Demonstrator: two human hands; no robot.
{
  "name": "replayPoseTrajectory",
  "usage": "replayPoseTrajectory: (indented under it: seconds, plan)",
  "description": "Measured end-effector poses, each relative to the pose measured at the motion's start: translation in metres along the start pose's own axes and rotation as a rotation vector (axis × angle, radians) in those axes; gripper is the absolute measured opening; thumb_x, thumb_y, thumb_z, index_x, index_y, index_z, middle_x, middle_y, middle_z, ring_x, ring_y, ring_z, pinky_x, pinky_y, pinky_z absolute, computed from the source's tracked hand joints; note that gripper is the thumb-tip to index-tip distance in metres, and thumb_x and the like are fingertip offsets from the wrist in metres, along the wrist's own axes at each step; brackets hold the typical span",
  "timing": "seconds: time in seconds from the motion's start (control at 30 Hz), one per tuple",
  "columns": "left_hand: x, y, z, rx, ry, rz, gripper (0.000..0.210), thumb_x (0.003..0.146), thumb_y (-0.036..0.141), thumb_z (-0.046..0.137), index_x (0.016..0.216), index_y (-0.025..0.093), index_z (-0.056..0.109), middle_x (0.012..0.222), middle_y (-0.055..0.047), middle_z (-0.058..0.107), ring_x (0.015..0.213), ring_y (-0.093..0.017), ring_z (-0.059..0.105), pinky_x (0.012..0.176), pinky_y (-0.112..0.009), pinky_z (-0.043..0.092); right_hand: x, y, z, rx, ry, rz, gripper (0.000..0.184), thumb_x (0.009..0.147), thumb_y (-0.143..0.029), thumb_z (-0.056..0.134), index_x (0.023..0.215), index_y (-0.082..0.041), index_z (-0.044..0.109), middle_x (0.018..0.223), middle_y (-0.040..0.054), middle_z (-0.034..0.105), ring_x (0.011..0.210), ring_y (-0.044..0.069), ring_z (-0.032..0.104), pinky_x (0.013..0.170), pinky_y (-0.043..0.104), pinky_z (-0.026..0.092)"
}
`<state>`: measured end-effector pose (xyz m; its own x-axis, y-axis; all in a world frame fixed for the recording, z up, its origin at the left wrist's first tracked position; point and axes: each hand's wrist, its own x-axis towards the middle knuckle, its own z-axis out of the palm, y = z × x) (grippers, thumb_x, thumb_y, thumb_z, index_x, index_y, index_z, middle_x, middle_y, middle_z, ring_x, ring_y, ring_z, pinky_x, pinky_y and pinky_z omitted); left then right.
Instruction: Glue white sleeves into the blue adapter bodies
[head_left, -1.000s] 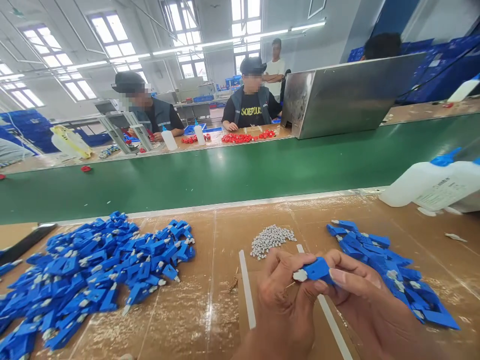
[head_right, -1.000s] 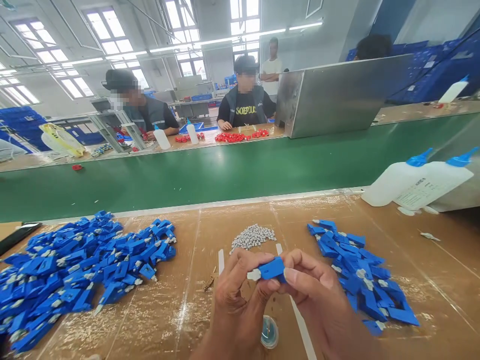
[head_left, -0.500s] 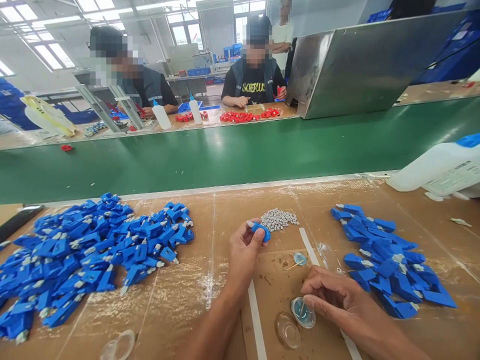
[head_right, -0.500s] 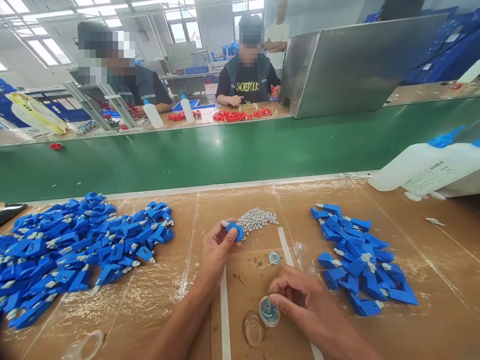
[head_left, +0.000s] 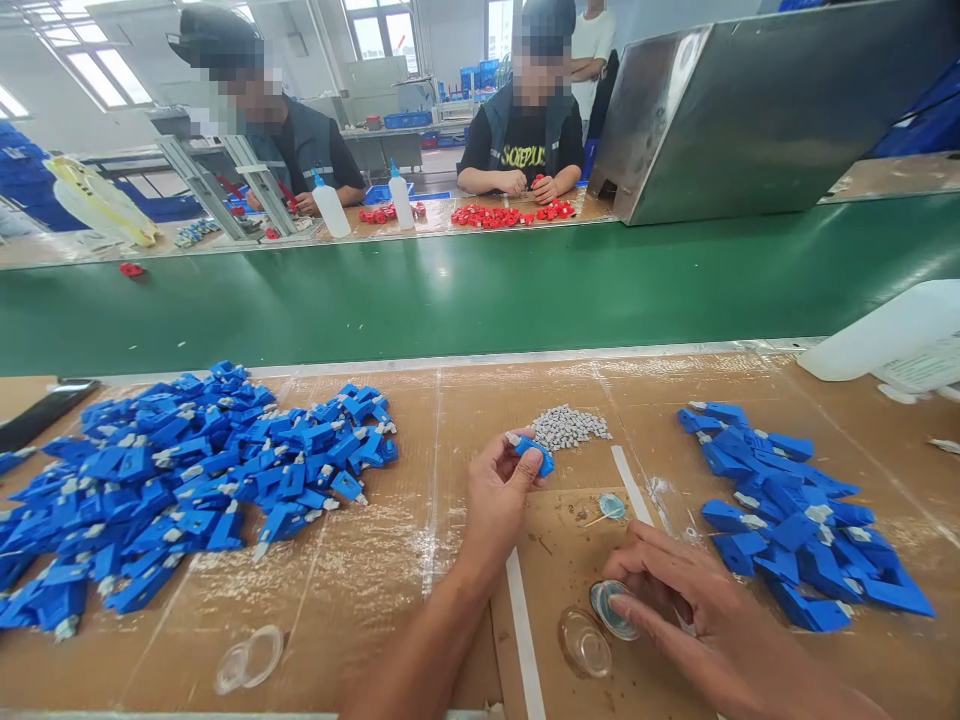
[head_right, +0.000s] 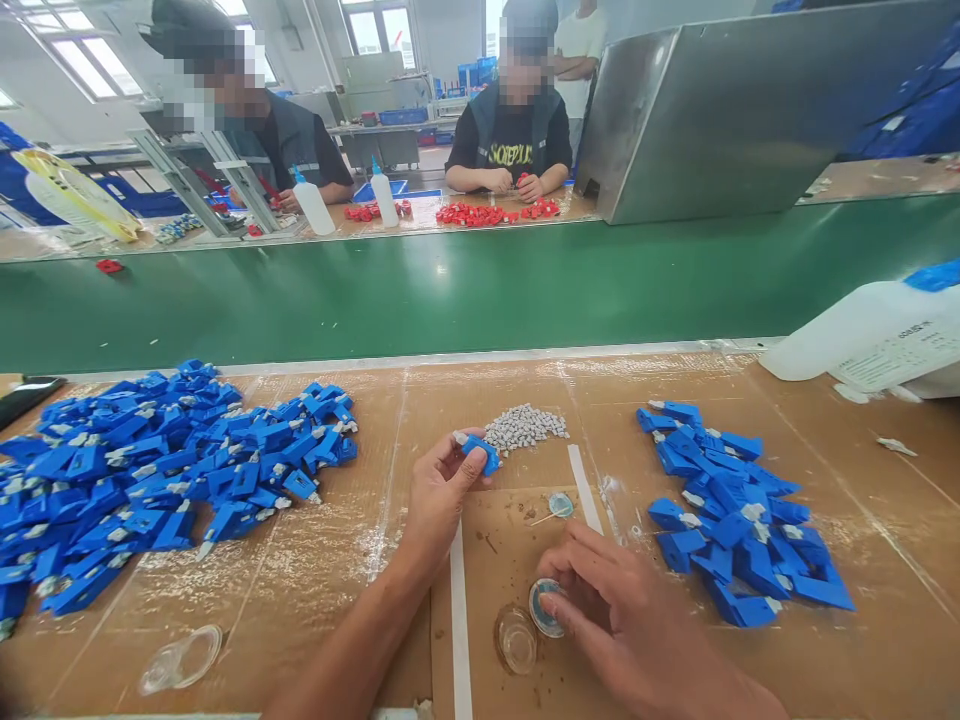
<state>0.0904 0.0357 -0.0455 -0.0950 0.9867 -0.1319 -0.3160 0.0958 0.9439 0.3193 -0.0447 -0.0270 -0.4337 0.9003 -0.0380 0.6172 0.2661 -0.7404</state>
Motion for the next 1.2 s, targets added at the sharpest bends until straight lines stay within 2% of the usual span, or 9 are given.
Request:
replayPoseTrajectory:
  seconds: [0.13, 0.37, 0.6, 0.7, 0.77, 0.87, 1.0, 1.1, 1.2]
  plan:
    - [0.000, -0.001, -0.001, -0.009, 0.013, -0.002, 0.065, 0.073, 0.067, 0.097, 0.108, 0.014, 0.083, 0.089, -0.008, 0.079, 0.078, -0.019, 0.072, 0.068, -0.028, 0.061, 0.001, 0.004, 0.003, 0.002, 0.062, -0.025, 0.018, 0.109, -0.044, 0.068, 0.107, -0.032, 0.083, 0.097, 0.0047, 0.078, 0.079, 0.025, 0.073, 0.062, 0.031, 0.056]
    - [0.000, -0.001, -0.001, -0.022, 0.023, 0.005, 0.061, 0.073, 0.064, 0.099, 0.105, 0.014, 0.084, 0.084, -0.006, 0.079, 0.072, -0.016, 0.069, 0.066, -0.027, 0.059, 0.009, -0.001, 0.003, -0.013, -0.003, -0.108, 0.030, 0.116, -0.035, 0.058, 0.092, -0.029, 0.075, 0.083, 0.0004, 0.067, 0.075, 0.021, 0.070, 0.068, 0.031, 0.055]
    - [0.001, -0.002, -0.001, -0.058, -0.002, -0.005, 0.062, 0.075, 0.066, 0.097, 0.108, 0.014, 0.087, 0.085, -0.005, 0.079, 0.073, -0.016, 0.067, 0.066, -0.027, 0.058, -0.001, -0.003, -0.005, -0.071, 0.028, -0.234, 0.021, 0.112, -0.022, 0.059, 0.102, -0.030, 0.076, 0.093, 0.0034, 0.074, 0.080, 0.022, 0.075, 0.066, 0.030, 0.057]
    - [0.000, -0.002, 0.000, -0.099, -0.038, -0.045, 0.063, 0.075, 0.067, 0.097, 0.107, 0.013, 0.088, 0.085, -0.006, 0.079, 0.075, -0.017, 0.068, 0.068, -0.028, 0.058, -0.003, -0.006, -0.008, -0.100, 0.056, -0.259, 0.022, 0.112, -0.023, 0.058, 0.104, -0.030, 0.077, 0.096, 0.0057, 0.076, 0.079, 0.024, 0.074, 0.064, 0.031, 0.057]
    - [-0.002, -0.001, 0.001, -0.142, -0.087, -0.091, 0.064, 0.075, 0.068, 0.097, 0.106, 0.013, 0.087, 0.086, -0.007, 0.079, 0.076, -0.018, 0.070, 0.070, -0.028, 0.058, -0.004, -0.005, -0.009, -0.071, 0.034, -0.227, 0.023, 0.113, -0.027, 0.057, 0.101, -0.030, 0.076, 0.095, 0.0057, 0.075, 0.079, 0.024, 0.074, 0.066, 0.031, 0.058]
    - [-0.008, 0.000, 0.005, -0.210, -0.177, -0.178, 0.065, 0.075, 0.068, 0.097, 0.104, 0.011, 0.085, 0.088, -0.010, 0.079, 0.075, -0.017, 0.072, 0.071, -0.027, 0.059, -0.005, -0.001, -0.012, 0.055, -0.017, -0.082, 0.026, 0.115, -0.036, 0.057, 0.096, -0.029, 0.073, 0.092, 0.0037, 0.073, 0.082, 0.023, 0.072, 0.073, 0.031, 0.060]
    - [-0.014, -0.005, 0.009, -0.423, -0.287, -0.398, 0.058, 0.074, 0.054, 0.104, 0.105, 0.011, 0.083, 0.089, -0.009, 0.077, 0.075, -0.014, 0.073, 0.075, -0.024, 0.060, 0.003, 0.001, -0.022, 0.333, 0.041, 0.110, 0.038, 0.115, -0.054, 0.055, 0.092, -0.026, 0.068, 0.087, 0.0012, 0.065, 0.081, 0.021, 0.065, 0.074, 0.029, 0.057]
    - [-0.014, -0.012, 0.010, -0.549, -0.315, -0.517, 0.051, 0.076, 0.043, 0.105, 0.106, 0.009, 0.082, 0.089, -0.008, 0.076, 0.076, -0.013, 0.073, 0.077, -0.022, 0.060, 0.021, -0.001, -0.030, 0.493, 0.125, 0.113, 0.044, 0.114, -0.059, 0.056, 0.089, -0.026, 0.069, 0.082, 0.0002, 0.062, 0.076, 0.019, 0.062, 0.069, 0.027, 0.056]
    - [-0.012, -0.020, 0.012, -0.580, -0.326, -0.537, 0.046, 0.078, 0.041, 0.103, 0.105, 0.009, 0.083, 0.086, -0.008, 0.075, 0.072, -0.012, 0.071, 0.075, -0.022, 0.059, 0.042, -0.005, -0.034, 0.465, 0.237, 0.080, 0.038, 0.112, -0.057, 0.062, 0.091, -0.027, 0.074, 0.081, 0.0001, 0.067, 0.075, 0.018, 0.066, 0.068, 0.024, 0.058]
